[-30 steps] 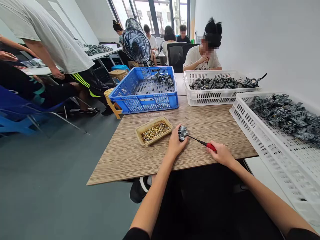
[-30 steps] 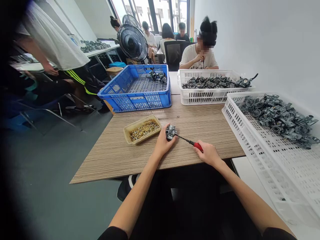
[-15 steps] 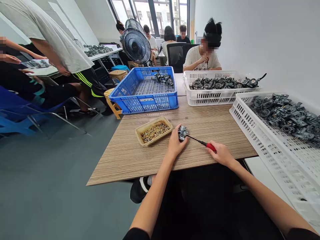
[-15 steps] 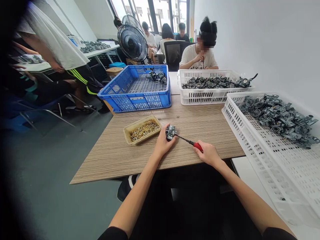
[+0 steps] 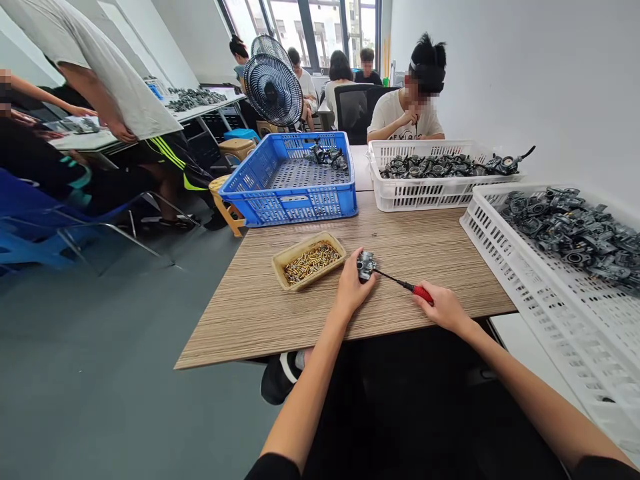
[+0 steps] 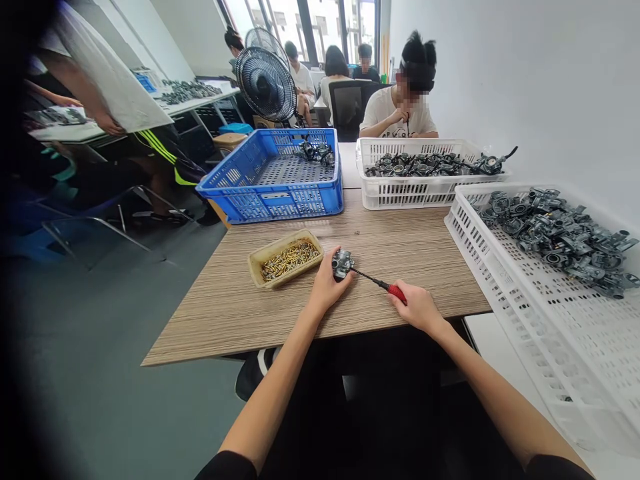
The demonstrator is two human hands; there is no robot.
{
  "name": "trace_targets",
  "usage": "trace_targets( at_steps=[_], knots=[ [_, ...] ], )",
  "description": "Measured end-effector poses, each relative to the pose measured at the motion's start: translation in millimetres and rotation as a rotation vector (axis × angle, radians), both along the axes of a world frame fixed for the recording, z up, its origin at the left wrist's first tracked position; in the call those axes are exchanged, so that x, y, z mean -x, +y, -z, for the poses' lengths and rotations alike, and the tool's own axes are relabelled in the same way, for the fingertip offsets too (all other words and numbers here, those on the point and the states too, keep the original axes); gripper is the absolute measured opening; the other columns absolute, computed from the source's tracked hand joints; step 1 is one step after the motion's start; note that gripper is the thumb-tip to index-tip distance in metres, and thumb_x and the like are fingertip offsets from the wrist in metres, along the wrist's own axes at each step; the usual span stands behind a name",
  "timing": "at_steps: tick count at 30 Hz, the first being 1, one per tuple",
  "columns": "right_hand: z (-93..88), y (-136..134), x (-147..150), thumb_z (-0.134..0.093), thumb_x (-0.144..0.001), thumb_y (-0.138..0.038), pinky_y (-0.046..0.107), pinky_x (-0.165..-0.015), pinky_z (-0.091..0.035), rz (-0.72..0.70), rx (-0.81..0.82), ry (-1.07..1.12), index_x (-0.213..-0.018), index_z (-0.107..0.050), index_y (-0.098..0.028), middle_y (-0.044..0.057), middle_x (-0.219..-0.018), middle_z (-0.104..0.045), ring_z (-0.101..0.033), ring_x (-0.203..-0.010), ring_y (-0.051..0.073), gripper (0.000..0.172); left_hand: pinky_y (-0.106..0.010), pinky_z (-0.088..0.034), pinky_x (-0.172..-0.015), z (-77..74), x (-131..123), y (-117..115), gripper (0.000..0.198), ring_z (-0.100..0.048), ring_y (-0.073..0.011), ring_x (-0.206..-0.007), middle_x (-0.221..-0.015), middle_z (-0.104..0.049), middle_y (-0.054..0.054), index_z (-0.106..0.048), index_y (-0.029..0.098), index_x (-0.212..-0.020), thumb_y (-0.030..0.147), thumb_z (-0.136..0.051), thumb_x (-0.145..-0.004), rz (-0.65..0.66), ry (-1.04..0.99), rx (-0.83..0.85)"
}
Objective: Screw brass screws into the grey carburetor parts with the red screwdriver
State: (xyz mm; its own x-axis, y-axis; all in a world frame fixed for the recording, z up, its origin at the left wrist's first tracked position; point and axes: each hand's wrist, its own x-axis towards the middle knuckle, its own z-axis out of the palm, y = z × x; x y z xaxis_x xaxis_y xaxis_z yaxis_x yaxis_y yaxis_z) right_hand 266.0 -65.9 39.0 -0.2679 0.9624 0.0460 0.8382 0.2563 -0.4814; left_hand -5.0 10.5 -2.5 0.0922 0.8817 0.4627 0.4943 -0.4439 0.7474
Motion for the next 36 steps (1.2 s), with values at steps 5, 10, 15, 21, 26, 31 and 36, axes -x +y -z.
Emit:
trace_targets(
  at_steps=[5,10,15,21,26,31,36],
  knots=[
    [1.0,0.4,0.4,-0.051,-0.106,-0.045,0.031,-0.070,-0.040,0.003,-0.010,-0.013,-0.098,-0.059,-0.025,0.005,-0.085,-0.073,-0.069,-0.077,0.025,0.023,-0.049,-0.044,-0.123,0.4,-0.6,0.3,0.070,-0.058,-0.0295,-0.139,-0.145,-0.061,-0.014,-0.043,0.024,-0.154,0.028,-0.070,-0.089,-0.006,-0.007,0.002],
    [0.3,0.3,0.7,-0.051,-0.106,-0.045,0.031,-0.070,-0.040,0.004,-0.002,-0.018,-0.099,-0.059,-0.025,0.005,-0.085,-0.074,-0.069,-0.077,0.025,0.023,-0.049,-0.043,-0.124,0.4,-0.9,0.2,0.071,-0.057,-0.0296,-0.140,-0.146,-0.060,-0.014,-0.042,0.024,-0.154,0.027,-0.070,-0.089,-0.010,-0.005,-0.004],
    [-0.8,-0.3,0.5,-0.050,-0.106,-0.045,0.031,-0.071,-0.040,0.008,0.004,-0.023,-0.100,-0.059,-0.026,0.005,-0.086,-0.074,-0.069,-0.079,0.025,0.022,-0.048,-0.044,-0.123,0.9,-0.4,0.0,0.070,-0.057,-0.0297,-0.140,-0.146,-0.060,-0.014,-0.042,0.023,-0.154,0.029,-0.070,-0.090,-0.004,-0.003,-0.001],
    [-0.6,0.0,0.9,-0.050,-0.106,-0.045,0.031,-0.070,-0.039,0.006,0.002,-0.028,-0.101,-0.060,-0.025,0.006,-0.087,-0.075,-0.069,-0.079,0.026,0.023,-0.049,-0.044,-0.123,0.8,-0.7,-0.1,0.070,-0.058,-0.0298,-0.139,-0.145,-0.061,-0.014,-0.042,0.023,-0.154,0.028,-0.070,-0.089,-0.008,-0.010,-0.008],
    [-1.2,-0.1,1.4,-0.052,-0.105,-0.043,0.030,-0.069,-0.038,0.010,-0.006,-0.055,-0.100,-0.060,-0.025,0.005,-0.085,-0.075,-0.069,-0.078,0.025,0.021,-0.049,-0.044,-0.124,-0.4,-0.4,-0.5,0.072,-0.057,-0.0303,-0.141,-0.148,-0.059,-0.014,-0.042,0.024,-0.155,0.027,-0.070,-0.089,-0.011,0.010,0.016],
    [-0.9,-0.9,2.4,-0.052,-0.106,-0.043,0.030,-0.070,-0.037,-0.001,-0.025,-0.079,-0.099,-0.059,-0.025,0.005,-0.087,-0.075,-0.069,-0.079,0.024,0.020,-0.049,-0.044,-0.124,0.0,-0.3,0.0,0.072,-0.057,-0.0303,-0.141,-0.148,-0.060,-0.014,-0.042,0.023,-0.154,0.028,-0.071,-0.088,-0.008,0.005,-0.002],
    [0.3,-0.8,2.6,-0.052,-0.106,-0.043,0.030,-0.069,-0.037,0.004,-0.027,-0.098,-0.098,-0.058,-0.024,0.005,-0.087,-0.074,-0.069,-0.078,0.024,0.021,-0.050,-0.044,-0.123,0.3,-0.5,0.5,0.072,-0.057,-0.0303,-0.140,-0.147,-0.060,-0.014,-0.042,0.023,-0.154,0.028,-0.071,-0.088,-0.004,0.000,-0.008]
  ],
)
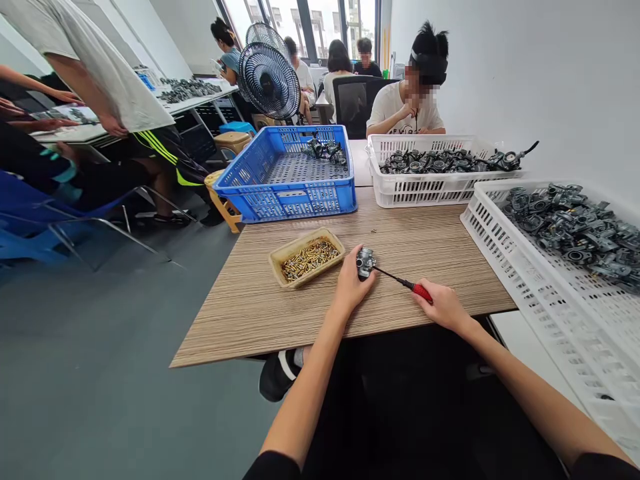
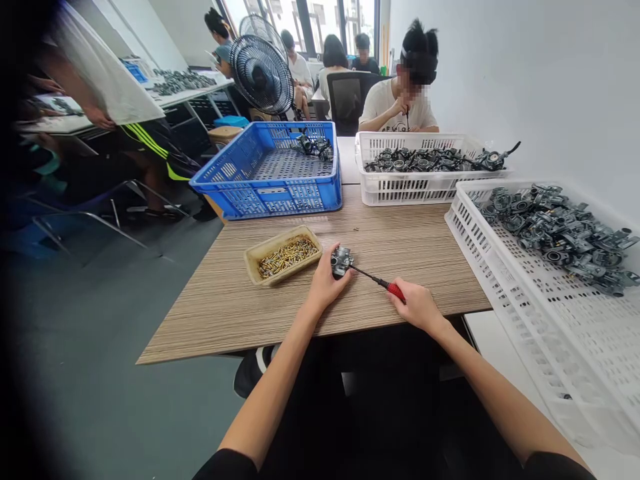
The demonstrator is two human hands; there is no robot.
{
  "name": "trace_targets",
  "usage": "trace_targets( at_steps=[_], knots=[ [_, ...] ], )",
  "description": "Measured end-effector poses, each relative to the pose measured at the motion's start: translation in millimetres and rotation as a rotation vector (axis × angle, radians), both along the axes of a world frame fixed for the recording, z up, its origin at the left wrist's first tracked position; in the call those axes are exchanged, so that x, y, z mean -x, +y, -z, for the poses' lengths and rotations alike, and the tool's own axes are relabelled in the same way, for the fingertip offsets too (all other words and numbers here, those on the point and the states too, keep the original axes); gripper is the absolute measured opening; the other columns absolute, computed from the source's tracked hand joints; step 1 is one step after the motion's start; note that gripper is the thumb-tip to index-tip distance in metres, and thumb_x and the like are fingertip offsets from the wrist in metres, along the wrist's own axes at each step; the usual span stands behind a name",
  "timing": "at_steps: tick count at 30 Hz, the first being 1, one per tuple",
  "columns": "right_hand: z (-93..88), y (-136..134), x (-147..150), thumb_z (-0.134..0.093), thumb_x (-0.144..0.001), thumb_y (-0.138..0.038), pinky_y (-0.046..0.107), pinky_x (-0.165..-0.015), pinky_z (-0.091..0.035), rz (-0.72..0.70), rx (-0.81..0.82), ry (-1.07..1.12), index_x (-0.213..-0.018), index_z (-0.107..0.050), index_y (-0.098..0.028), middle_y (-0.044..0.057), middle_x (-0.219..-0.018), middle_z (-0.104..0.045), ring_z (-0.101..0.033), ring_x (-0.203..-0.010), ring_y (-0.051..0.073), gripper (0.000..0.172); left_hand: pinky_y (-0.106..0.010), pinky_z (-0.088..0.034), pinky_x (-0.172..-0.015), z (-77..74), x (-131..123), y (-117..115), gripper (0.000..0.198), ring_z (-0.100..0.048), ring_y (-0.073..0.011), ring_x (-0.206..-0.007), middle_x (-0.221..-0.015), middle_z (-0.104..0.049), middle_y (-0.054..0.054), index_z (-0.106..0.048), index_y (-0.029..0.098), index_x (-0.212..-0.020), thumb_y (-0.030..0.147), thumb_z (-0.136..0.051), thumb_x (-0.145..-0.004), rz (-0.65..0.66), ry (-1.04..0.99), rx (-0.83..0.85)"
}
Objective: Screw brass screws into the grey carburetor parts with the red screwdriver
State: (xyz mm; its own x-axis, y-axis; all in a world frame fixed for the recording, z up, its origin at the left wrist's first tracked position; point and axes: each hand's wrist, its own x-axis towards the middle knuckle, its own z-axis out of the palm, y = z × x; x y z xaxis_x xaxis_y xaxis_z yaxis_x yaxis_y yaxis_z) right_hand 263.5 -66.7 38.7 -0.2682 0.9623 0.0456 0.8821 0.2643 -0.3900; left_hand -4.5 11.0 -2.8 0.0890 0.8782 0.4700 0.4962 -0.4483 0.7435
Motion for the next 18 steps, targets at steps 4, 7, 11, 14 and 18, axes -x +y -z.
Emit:
trace_targets(
  at_steps=[4,7,11,14,18],
  knots=[
    [0.9,0.1,0.1,-0.053,-0.106,-0.043,0.030,-0.069,-0.037,0.000,-0.003,0.000,-0.098,-0.058,-0.024,0.005,-0.086,-0.074,-0.069,-0.078,0.024,0.021,-0.050,-0.044,-0.124,-0.7,0.3,-0.2,0.073,-0.058,-0.0302,-0.140,-0.147,-0.060,-0.014,-0.042,0.023,-0.155,0.027,-0.071,-0.087,-0.001,0.001,0.006],
    [1.4,0.0,0.0,-0.052,-0.106,-0.043,0.031,-0.069,-0.037,-0.005,-0.005,-0.002,-0.098,-0.058,-0.024,0.005,-0.086,-0.074,-0.069,-0.078,0.024,0.021,-0.050,-0.044,-0.124,-0.9,0.8,-0.3,0.073,-0.058,-0.0301,-0.140,-0.146,-0.061,-0.014,-0.042,0.023,-0.155,0.027,-0.071,-0.088,0.000,0.001,0.009],
    [1.8,0.2,-0.6,-0.051,-0.106,-0.044,0.031,-0.069,-0.037,-0.007,-0.007,-0.008,-0.097,-0.057,-0.024,0.006,-0.086,-0.074,-0.069,-0.078,0.025,0.023,-0.049,-0.044,-0.124,-0.7,0.8,-0.1,0.073,-0.057,-0.0300,-0.140,-0.148,-0.060,-0.014,-0.042,0.024,-0.154,0.027,-0.071,-0.088,0.003,0.003,0.005],
    [1.6,0.5,-0.9,-0.051,-0.106,-0.044,0.031,-0.069,-0.037,-0.005,-0.006,-0.016,-0.097,-0.057,-0.024,0.006,-0.086,-0.074,-0.069,-0.078,0.025,0.023,-0.050,-0.043,-0.124,-0.4,0.4,-0.2,0.073,-0.057,-0.0301,-0.141,-0.148,-0.059,-0.014,-0.042,0.023,-0.155,0.027,-0.071,-0.088,0.007,0.002,-0.002],
    [0.3,-0.1,-0.5,-0.051,-0.106,-0.042,0.031,-0.069,-0.037,-0.009,-0.006,-0.019,-0.098,-0.057,-0.024,0.006,-0.087,-0.074,-0.069,-0.078,0.024,0.021,-0.050,-0.044,-0.124,-0.1,0.8,-0.6,0.073,-0.057,-0.0304,-0.141,-0.148,-0.059,-0.015,-0.041,0.022,-0.155,0.028,-0.070,-0.089,0.011,0.002,0.000]
  ],
)
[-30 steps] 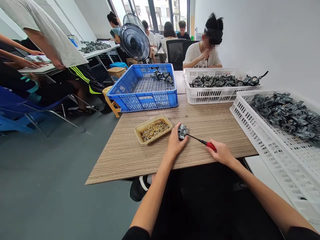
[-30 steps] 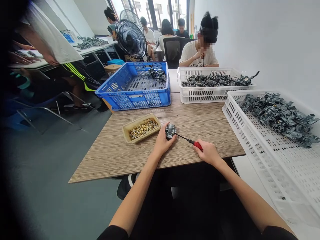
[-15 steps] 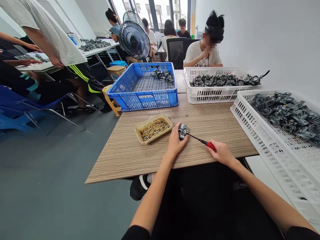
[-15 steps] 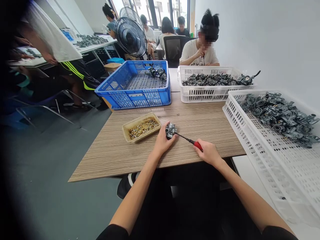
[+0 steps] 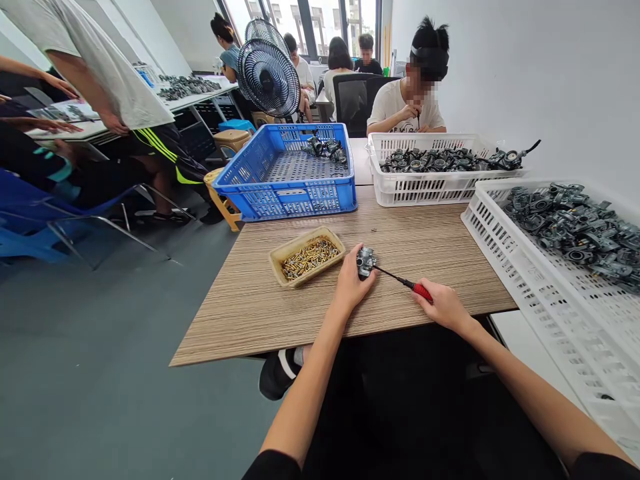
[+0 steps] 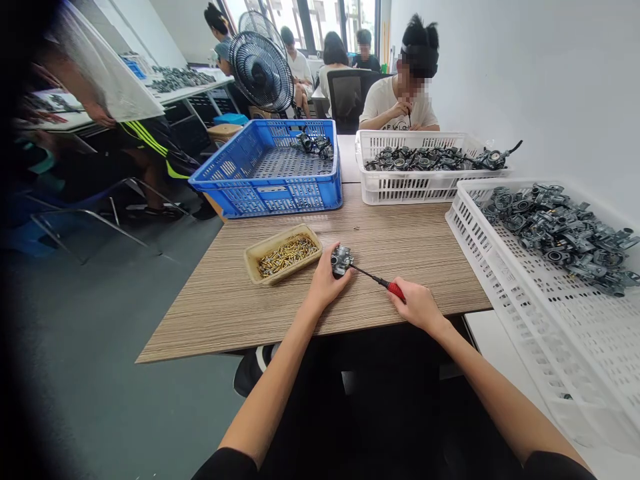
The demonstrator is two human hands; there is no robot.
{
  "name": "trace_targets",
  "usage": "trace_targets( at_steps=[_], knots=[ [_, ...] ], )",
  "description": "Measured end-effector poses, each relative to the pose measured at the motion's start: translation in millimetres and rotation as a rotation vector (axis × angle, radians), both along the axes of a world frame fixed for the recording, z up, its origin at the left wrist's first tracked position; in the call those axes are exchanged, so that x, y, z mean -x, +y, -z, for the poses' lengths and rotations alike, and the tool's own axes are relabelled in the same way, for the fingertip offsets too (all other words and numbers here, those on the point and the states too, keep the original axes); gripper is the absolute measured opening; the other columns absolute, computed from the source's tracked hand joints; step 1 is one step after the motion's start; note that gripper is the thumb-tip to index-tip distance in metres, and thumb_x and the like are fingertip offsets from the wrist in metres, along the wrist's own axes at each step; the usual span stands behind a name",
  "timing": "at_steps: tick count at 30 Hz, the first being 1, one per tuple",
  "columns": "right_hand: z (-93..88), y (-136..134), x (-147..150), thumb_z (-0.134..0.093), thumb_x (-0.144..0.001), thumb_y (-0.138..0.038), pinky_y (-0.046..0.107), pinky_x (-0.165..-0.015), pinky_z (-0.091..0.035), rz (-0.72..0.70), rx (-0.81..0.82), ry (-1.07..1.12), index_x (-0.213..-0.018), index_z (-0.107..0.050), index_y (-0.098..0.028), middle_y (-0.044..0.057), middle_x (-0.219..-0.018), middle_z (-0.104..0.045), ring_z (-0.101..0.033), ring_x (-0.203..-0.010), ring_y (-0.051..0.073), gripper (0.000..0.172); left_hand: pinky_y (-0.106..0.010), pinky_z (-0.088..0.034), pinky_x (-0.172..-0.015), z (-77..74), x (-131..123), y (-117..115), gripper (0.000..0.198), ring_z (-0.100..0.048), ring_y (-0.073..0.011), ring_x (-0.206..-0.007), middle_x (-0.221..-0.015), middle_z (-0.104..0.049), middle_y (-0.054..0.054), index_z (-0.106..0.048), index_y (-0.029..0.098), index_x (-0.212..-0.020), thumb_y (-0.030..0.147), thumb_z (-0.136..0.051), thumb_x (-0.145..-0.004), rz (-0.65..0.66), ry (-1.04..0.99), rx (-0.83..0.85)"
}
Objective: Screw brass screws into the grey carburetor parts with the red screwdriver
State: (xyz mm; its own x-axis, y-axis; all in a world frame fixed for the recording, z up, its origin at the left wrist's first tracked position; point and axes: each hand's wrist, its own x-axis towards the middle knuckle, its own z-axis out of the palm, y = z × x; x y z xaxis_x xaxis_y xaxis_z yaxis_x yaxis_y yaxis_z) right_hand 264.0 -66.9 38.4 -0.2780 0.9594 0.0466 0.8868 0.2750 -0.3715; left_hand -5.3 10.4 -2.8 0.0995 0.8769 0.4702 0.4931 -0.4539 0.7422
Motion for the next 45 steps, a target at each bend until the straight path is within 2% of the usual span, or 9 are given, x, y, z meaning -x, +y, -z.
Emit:
trace_targets(
  at_steps=[28,45],
  knots=[
    [-3.1,-2.1,1.8,-0.050,-0.106,-0.042,0.031,-0.068,-0.037,-0.005,-0.017,-0.015,-0.095,-0.056,-0.025,0.005,-0.082,-0.072,-0.067,-0.076,0.024,0.022,-0.050,-0.042,-0.126,-3.3,0.2,-1.9,0.077,-0.056,-0.0301,-0.143,-0.150,-0.059,-0.013,-0.040,0.024,-0.157,0.025,-0.072,-0.087,0.003,-0.003,0.036],
    [-2.1,-2.3,1.5,-0.049,-0.108,-0.042,0.031,-0.070,-0.039,-0.014,-0.001,-0.020,-0.097,-0.056,-0.024,0.006,-0.089,-0.074,-0.069,-0.080,0.024,0.022,-0.050,-0.043,-0.125,-6.4,0.4,-2.8,0.075,-0.055,-0.0307,-0.144,-0.152,-0.058,-0.014,-0.041,0.024,-0.156,0.027,-0.072,-0.088,0.006,-0.006,0.043]
  ],
)
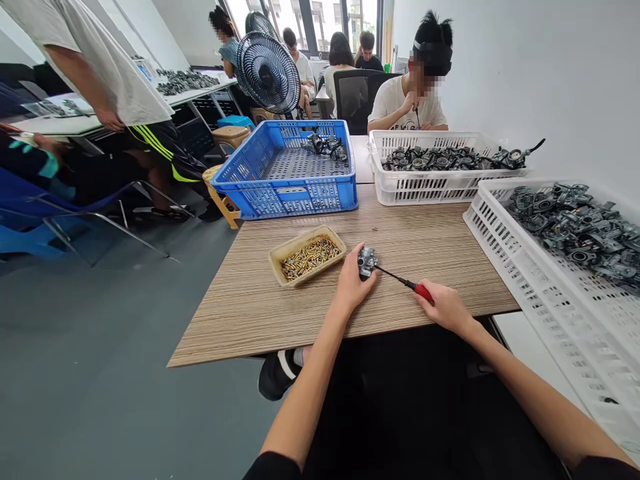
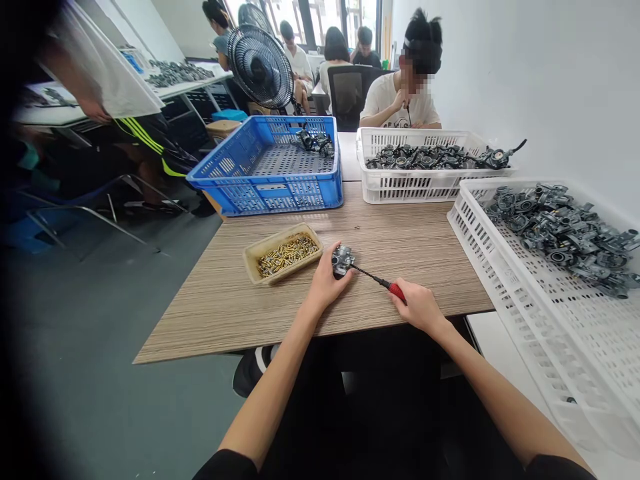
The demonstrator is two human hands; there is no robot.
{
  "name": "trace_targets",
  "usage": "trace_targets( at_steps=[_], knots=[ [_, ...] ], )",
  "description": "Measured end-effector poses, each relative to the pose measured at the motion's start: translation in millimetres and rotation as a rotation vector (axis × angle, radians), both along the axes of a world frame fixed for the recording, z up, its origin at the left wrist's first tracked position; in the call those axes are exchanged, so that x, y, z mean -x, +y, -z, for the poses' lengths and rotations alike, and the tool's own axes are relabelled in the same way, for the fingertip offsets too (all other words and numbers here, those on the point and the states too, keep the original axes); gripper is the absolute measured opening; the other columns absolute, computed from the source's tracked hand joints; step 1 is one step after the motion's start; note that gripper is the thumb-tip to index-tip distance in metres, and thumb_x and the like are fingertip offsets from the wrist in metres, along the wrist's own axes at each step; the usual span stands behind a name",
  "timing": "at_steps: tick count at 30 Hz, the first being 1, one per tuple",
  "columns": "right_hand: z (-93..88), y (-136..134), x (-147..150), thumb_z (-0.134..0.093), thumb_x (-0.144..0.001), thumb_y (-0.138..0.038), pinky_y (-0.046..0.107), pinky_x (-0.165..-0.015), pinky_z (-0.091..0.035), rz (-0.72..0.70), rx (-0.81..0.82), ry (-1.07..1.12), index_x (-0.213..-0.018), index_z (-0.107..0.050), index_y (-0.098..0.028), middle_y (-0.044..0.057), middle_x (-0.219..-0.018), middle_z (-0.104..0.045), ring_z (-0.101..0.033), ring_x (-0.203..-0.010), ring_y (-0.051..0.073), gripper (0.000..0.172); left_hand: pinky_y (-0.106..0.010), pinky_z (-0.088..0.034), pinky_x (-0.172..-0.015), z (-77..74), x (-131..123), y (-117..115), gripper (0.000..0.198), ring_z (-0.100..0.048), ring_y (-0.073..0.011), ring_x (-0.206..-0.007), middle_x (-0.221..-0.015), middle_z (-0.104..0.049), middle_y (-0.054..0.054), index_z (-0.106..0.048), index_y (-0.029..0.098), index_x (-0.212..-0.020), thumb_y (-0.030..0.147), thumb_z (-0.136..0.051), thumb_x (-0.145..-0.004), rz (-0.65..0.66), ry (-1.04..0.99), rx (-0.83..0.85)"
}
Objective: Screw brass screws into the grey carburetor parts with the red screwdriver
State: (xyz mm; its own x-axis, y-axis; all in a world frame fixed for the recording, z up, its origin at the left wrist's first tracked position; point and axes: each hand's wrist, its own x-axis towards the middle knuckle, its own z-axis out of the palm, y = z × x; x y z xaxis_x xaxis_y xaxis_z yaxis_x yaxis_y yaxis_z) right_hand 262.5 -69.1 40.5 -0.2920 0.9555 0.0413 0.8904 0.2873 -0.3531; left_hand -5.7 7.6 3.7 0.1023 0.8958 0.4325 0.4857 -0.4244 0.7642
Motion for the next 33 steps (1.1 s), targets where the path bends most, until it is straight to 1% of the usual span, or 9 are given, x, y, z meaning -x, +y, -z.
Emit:
trace_targets(
  at_steps=[13,19,26,33],
  knots=[
    [0.7,0.6,-0.4,-0.050,-0.108,-0.042,0.030,-0.068,-0.037,0.002,-0.003,-0.003,-0.095,-0.054,-0.025,0.005,-0.087,-0.073,-0.068,-0.078,0.024,0.022,-0.050,-0.044,-0.124,0.6,-0.8,-0.1,0.075,-0.057,-0.0304,-0.142,-0.151,-0.059,-0.014,-0.040,0.025,-0.157,0.026,-0.072,-0.088,-0.001,-0.001,-0.001],
    [-1.3,0.2,0.2,-0.050,-0.108,-0.041,0.030,-0.069,-0.038,-0.001,-0.002,0.009,-0.099,-0.057,-0.024,0.005,-0.090,-0.074,-0.069,-0.079,0.024,0.020,-0.051,-0.043,-0.125,0.8,-0.7,0.2,0.076,-0.056,-0.0306,-0.144,-0.152,-0.058,-0.014,-0.041,0.025,-0.156,0.025,-0.072,-0.087,-0.002,-0.001,0.004],
    [-0.9,0.2,0.4,-0.051,-0.107,-0.039,0.030,-0.069,-0.038,0.002,-0.009,0.001,-0.099,-0.057,-0.024,0.005,-0.090,-0.075,-0.069,-0.080,0.024,0.018,-0.051,-0.042,-0.125,1.8,-0.4,0.5,0.075,-0.055,-0.0305,-0.144,-0.152,-0.058,-0.014,-0.040,0.025,-0.156,0.026,-0.072,-0.088,0.002,-0.003,-0.005],
    [-1.2,-0.2,0.6,-0.050,-0.108,-0.043,0.031,-0.069,-0.038,0.000,-0.009,0.006,-0.098,-0.057,-0.024,0.005,-0.088,-0.074,-0.069,-0.079,0.024,0.022,-0.050,-0.044,-0.124,2.0,0.1,0.3,0.074,-0.057,-0.0303,-0.142,-0.149,-0.059,-0.014,-0.040,0.023,-0.156,0.028,-0.071,-0.089,0.002,-0.003,-0.002]
  ],
)
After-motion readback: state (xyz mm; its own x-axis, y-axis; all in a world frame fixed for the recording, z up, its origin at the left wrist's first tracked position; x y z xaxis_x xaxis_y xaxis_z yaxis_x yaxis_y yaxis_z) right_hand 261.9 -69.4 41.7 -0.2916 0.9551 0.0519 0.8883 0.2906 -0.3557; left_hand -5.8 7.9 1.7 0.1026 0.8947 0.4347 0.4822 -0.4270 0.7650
